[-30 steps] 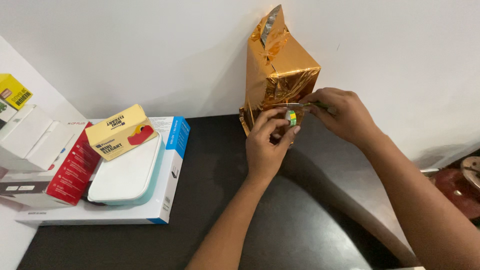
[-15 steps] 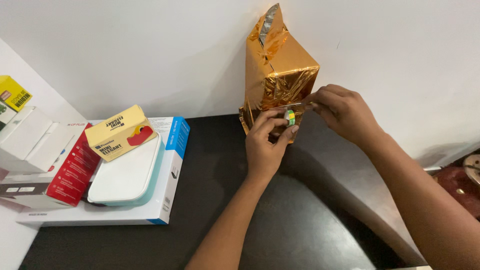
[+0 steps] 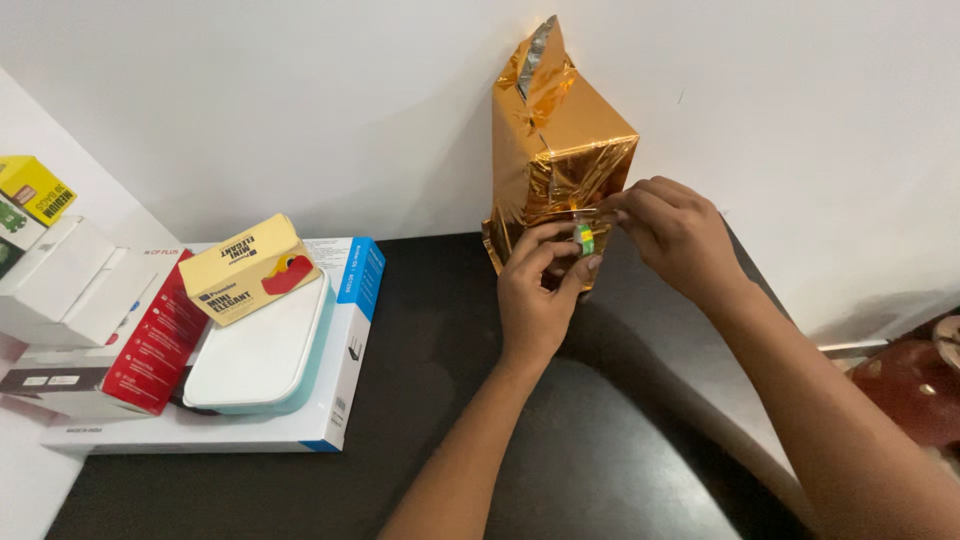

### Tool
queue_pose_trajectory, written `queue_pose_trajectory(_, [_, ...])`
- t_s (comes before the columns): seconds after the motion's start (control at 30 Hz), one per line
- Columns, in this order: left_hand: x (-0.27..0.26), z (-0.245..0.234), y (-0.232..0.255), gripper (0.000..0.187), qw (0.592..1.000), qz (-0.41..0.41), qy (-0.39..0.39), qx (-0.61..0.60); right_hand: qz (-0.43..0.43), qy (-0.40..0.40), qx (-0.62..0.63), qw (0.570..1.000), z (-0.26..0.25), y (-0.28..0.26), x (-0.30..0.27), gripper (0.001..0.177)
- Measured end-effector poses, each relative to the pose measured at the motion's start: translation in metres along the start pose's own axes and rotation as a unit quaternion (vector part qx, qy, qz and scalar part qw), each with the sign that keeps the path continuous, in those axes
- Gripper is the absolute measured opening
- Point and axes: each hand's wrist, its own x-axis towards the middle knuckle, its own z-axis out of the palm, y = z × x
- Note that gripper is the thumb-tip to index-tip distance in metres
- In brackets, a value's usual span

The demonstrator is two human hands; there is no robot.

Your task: The person wraps a rectangular box with gold foil paper, folding the edges and securing them with clear tape. They use a small knife to cut the tape and smooth the foil over the box's surfaces.

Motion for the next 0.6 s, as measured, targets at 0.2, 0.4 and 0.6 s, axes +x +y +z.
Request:
queue_pose_trajectory(0.2, [-0.003, 0.002, -0.006, 0.019, 0.998, -0.056, -0.018, 0.016, -0.078, 0.003, -0.044, 0.996, 0.010, -0.008, 0.003, 0.018])
queue_pose_trajectory(0.4, [-0.008, 0.002, -0.003, 0.018, 0.995, 0.079, -0.007, 0.057, 0.033, 0.049, 0.134, 0.989, 0.014, 0.014, -0.024, 0.012])
queue_pose_trajectory(0.6, [-0.011, 0.003, 0.009, 0.017, 0.993, 0.100, -0.038, 0.045, 0.246, 0.012, 0.289, 0.925, 0.006, 0.054, -0.079, 0.012])
